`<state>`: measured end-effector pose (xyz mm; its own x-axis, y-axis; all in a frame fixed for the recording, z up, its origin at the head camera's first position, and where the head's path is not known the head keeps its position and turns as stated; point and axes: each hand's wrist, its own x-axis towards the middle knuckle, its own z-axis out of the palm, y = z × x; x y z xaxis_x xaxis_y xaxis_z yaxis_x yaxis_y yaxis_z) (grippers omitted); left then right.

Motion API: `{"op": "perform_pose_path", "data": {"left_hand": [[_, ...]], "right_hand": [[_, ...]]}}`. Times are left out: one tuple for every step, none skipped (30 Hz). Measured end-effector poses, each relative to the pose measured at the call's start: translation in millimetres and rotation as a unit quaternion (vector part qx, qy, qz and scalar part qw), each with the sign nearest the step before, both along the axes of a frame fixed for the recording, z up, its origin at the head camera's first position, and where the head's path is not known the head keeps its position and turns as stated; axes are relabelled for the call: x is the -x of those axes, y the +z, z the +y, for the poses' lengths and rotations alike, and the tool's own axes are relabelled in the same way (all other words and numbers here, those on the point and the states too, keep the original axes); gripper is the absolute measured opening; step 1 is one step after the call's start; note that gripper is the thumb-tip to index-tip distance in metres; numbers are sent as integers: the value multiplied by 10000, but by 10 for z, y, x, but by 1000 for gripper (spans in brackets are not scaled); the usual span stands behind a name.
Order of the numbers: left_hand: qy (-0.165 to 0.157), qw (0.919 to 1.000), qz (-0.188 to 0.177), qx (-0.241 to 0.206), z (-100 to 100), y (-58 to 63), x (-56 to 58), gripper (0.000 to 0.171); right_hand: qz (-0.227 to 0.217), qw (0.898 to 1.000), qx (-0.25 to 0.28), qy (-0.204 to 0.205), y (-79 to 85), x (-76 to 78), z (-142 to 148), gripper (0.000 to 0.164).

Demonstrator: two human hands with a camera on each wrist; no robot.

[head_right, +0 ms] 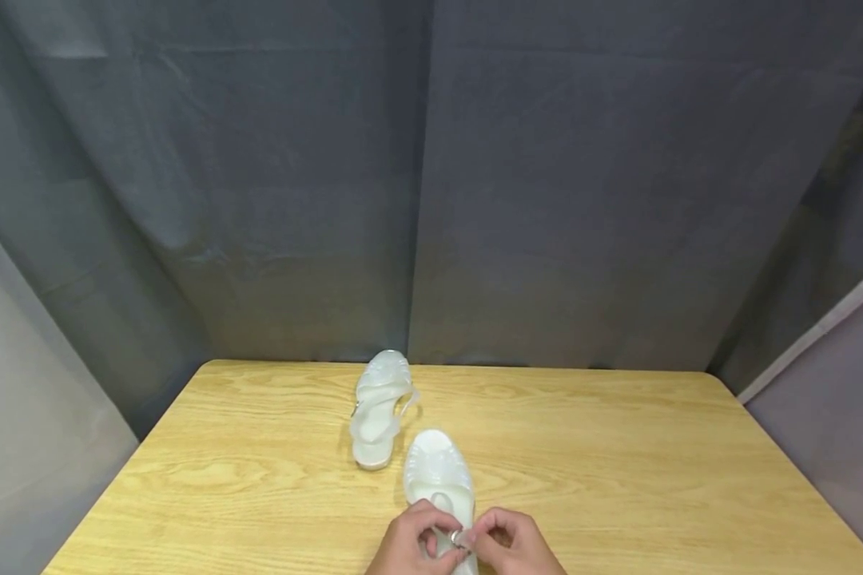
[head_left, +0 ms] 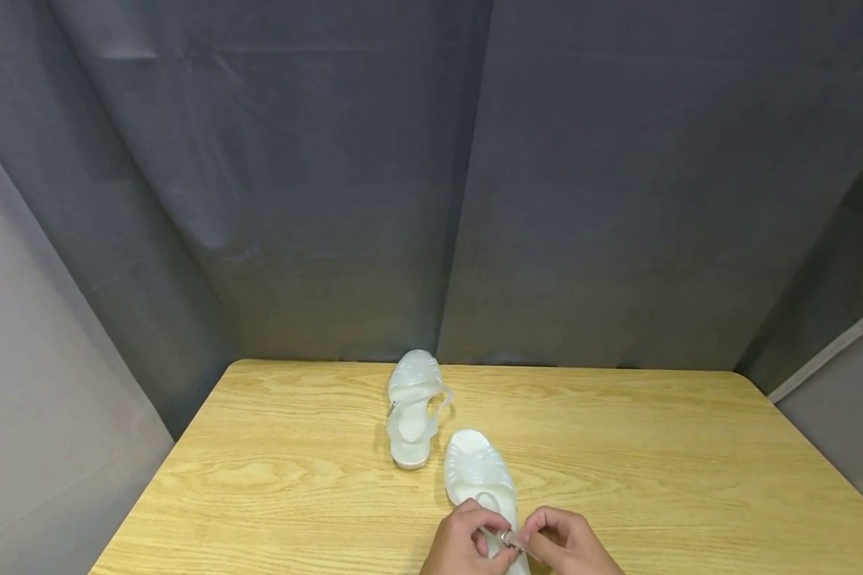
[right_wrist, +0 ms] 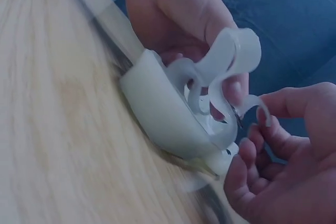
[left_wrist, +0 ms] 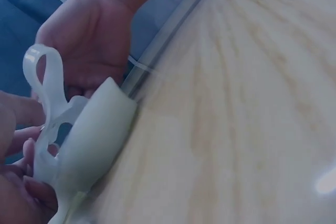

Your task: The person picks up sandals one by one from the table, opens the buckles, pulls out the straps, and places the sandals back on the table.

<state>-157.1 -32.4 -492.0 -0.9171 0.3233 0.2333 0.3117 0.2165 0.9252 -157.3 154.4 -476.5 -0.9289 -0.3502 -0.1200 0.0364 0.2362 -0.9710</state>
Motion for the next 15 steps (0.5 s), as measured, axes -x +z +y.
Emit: {"op": "perform_pose_path", "data": {"left_hand": [[-73, 9999, -72, -49, -13, 2, 3, 16], [-148, 9998, -110, -83, -25, 1, 5, 16], [-230, 9996, -118, -114, -39, -3, 8, 17], [-315, 9992, -162, -166, -52, -6, 12, 18], [-376, 9990, -114, -189, -61, -10, 16, 20], [-425, 9989, -52, -214, -70, -15, 19, 21], [-467, 9986, -3, -237, -76, -20, 22, 22], [-501, 9984, 40, -255, -79, -24, 25, 22], [-526, 9982, 78, -286, -83, -27, 27, 22], [-538, 9980, 88, -318, -83, -28, 29, 22], [-547, 9979, 72, -353, -83, -26, 29, 22], [-560, 9976, 38, -396, -83, -24, 29, 21], [-574, 9974, 18, -436, -83, -22, 29, 21], [-594, 9970, -17, -487, -83, -20, 27, 21], [-617, 9967, -51, -530, -84, -19, 27, 21]], "right_hand": [[-83, 10000, 7, 41, -2, -1, 10, 22], [-179, 9998, 12, 72, -4, 0, 19, 21], [-275, 9996, 31, 104, -6, -1, 27, 20], [-337, 9993, 40, 133, -8, -3, 34, 19], [-405, 9990, 65, 165, -11, -4, 42, 18], [-434, 9988, 83, 199, -14, -7, 49, 18], [-448, 9987, 92, 231, -19, -9, 55, 18], [-457, 9986, 87, 262, -24, -9, 61, 17], [-467, 9984, 106, 294, -30, -9, 67, 17], [-479, 9983, 123, 322, -38, -7, 72, 18], [-503, 9980, 145, 349, -45, -4, 76, 18], [-507, 9979, 153, 370, -50, -1, 80, 18], [-509, 9978, 165, 390, -56, 3, 83, 19], [-529, 9976, 175, 405, -59, 6, 87, 19], [-552, 9975, 189, 411, -62, 9, 88, 19]]}}
